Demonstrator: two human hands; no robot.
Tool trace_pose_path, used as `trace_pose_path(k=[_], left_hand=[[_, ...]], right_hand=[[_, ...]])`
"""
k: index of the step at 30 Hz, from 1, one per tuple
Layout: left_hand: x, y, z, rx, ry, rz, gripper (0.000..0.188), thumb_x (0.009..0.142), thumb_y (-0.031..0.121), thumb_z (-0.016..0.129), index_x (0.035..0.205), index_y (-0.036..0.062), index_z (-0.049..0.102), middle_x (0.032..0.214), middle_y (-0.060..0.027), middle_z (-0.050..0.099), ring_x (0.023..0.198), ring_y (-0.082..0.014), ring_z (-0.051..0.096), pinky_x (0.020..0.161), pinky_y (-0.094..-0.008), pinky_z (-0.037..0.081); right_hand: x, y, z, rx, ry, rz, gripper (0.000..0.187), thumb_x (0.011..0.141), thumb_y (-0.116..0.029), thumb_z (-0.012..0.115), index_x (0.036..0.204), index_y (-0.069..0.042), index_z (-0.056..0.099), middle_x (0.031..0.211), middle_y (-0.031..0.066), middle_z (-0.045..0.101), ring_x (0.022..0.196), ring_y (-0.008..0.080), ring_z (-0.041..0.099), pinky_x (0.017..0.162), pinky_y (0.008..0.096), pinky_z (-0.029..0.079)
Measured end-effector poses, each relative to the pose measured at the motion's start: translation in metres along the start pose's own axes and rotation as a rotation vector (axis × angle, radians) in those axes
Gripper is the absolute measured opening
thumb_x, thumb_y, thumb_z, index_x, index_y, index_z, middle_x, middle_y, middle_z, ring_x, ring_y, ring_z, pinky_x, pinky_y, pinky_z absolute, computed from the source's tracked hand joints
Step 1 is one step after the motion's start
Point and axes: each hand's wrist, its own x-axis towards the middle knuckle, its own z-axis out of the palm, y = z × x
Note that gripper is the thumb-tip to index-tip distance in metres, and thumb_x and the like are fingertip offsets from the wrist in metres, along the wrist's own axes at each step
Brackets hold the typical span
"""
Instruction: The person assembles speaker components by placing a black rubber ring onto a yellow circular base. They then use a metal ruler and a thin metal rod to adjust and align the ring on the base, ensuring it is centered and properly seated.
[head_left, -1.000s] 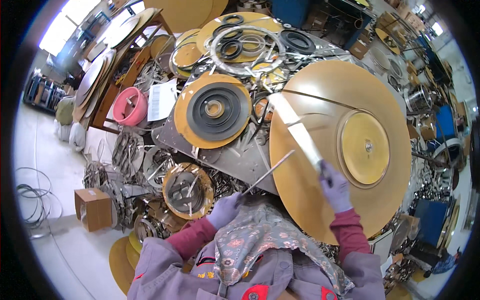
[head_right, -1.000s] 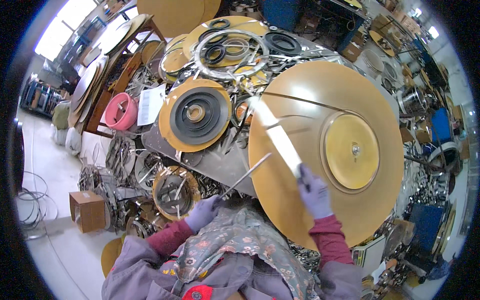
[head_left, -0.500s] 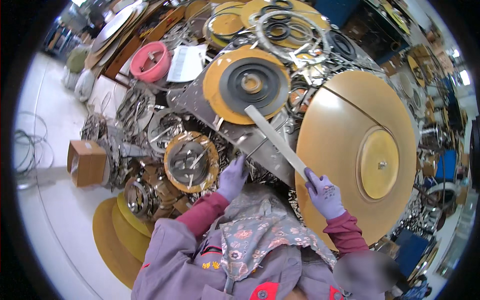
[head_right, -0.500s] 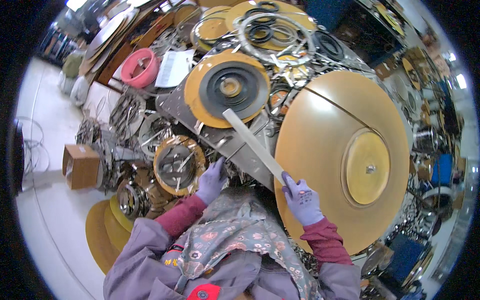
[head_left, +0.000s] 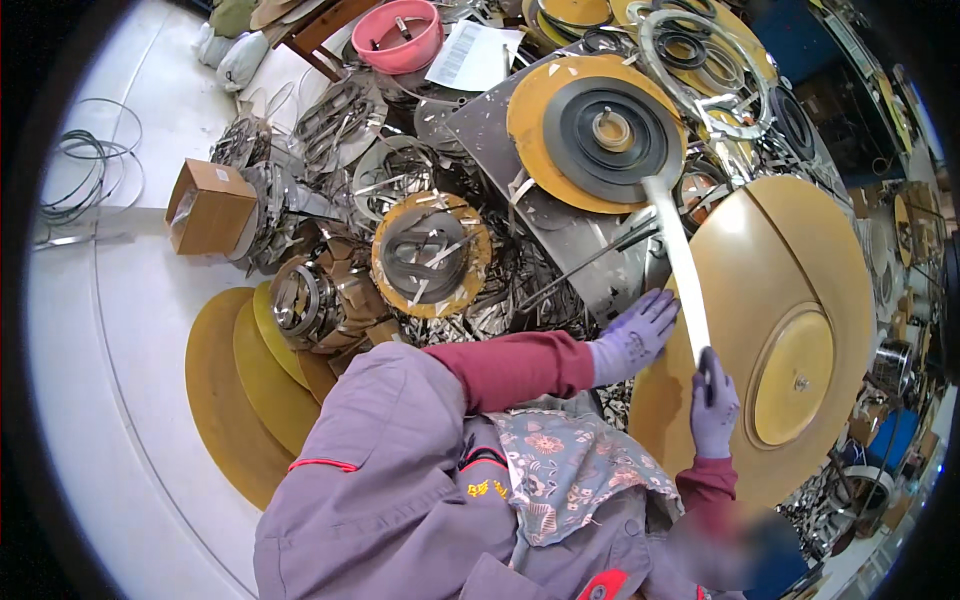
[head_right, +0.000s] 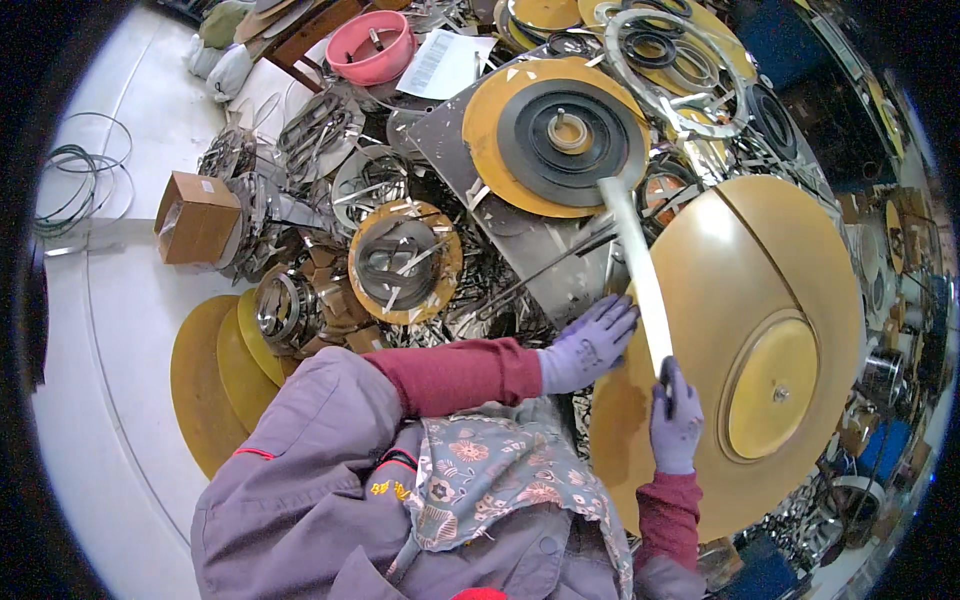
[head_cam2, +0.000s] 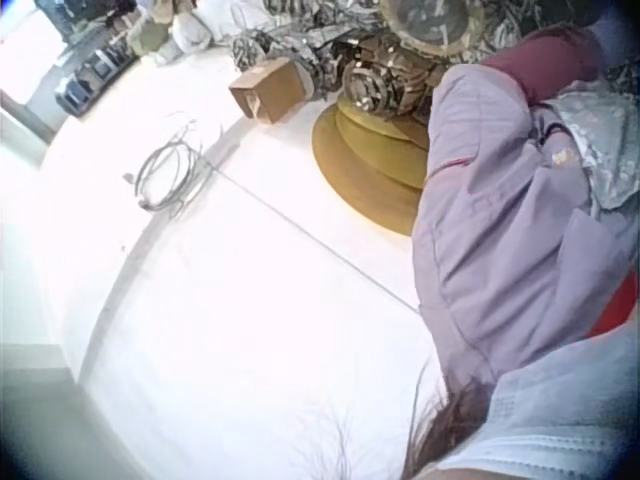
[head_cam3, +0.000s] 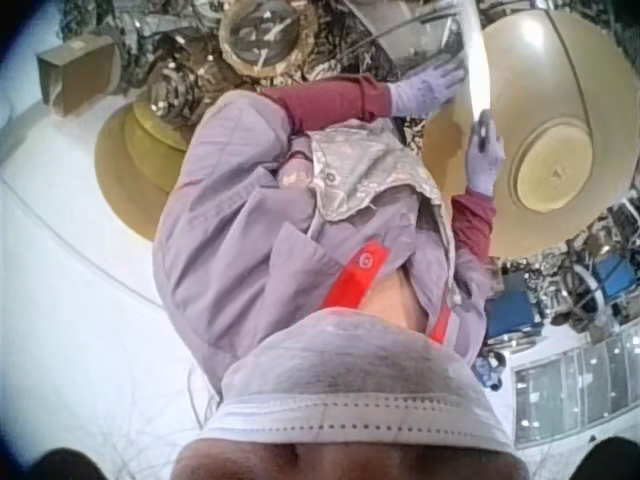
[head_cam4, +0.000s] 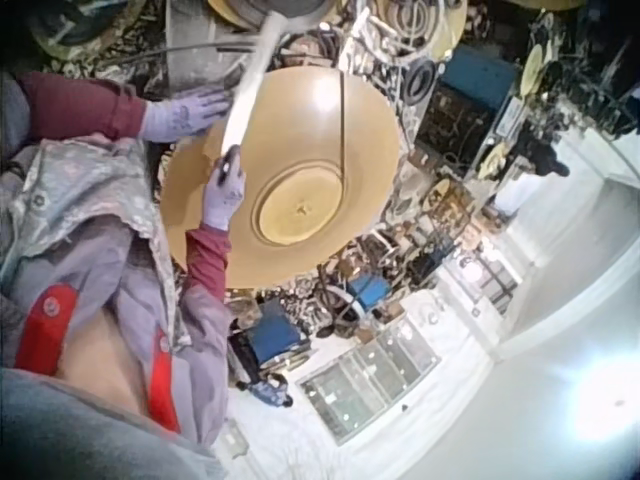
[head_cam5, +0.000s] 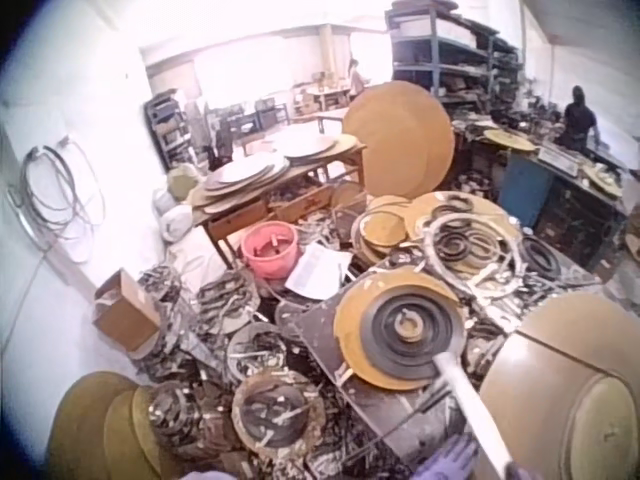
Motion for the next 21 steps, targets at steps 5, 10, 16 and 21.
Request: trace_pose_path(k=[5, 10, 16, 21], left_hand=[[0.04, 0.022, 0.024, -0.305, 0.067, 0.004, 0.068, 0.083, 0.036, 0.063, 0.131, -0.0073, 0.042, 0.143, -0.025, 0.034, 0.138, -0.0406, 0.026, 0.117, -0.0487, 0.016], [0.107, 0.028, 0.034, -0.026, -0.067, 0.026, 0.072, 0.087, 0.036, 0.058, 0.14, -0.007, 0.032, 0.15, -0.0246, 0.025, 0.142, -0.0384, 0.019, 0.118, -0.0468, 0.011], [0.166, 0.072, 0.058, -0.048, -0.085, 0.161, 0.069, 0.092, 0.035, 0.051, 0.142, -0.0068, 0.028, 0.152, -0.0216, 0.023, 0.143, -0.0363, 0.016, 0.118, -0.0463, 0.01], [0.191, 0.103, 0.073, -0.067, -0.088, 0.235, 0.068, 0.091, 0.032, 0.052, 0.142, -0.006, 0.029, 0.151, -0.0214, 0.024, 0.143, -0.0362, 0.017, 0.118, -0.046, 0.011]], right_hand=[[-0.073, 0.101, -0.015, 0.08, 0.388, 0.349, 0.041, 0.093, -0.008, 0.052, 0.134, -0.003, 0.051, 0.126, 0.0151, 0.061, 0.109, 0.0277, 0.061, 0.092, 0.0362, 0.048], [-0.146, 0.223, -0.022, 0.143, 0.813, 0.695, 0.04, 0.095, -0.009, 0.049, 0.134, -0.003, 0.05, 0.131, 0.0142, 0.058, 0.118, 0.0256, 0.057, 0.099, 0.0352, 0.043], [-0.171, 0.248, -0.025, -0.021, 0.633, 0.87, 0.041, 0.094, -0.015, 0.051, 0.134, -0.005, 0.051, 0.128, 0.016, 0.059, 0.117, 0.0312, 0.057, 0.099, 0.0385, 0.043], [-0.177, 0.254, -0.026, -0.11, 0.531, 0.937, 0.041, 0.094, -0.019, 0.053, 0.133, -0.006, 0.053, 0.124, 0.0169, 0.061, 0.11, 0.0322, 0.061, 0.095, 0.0388, 0.046]])
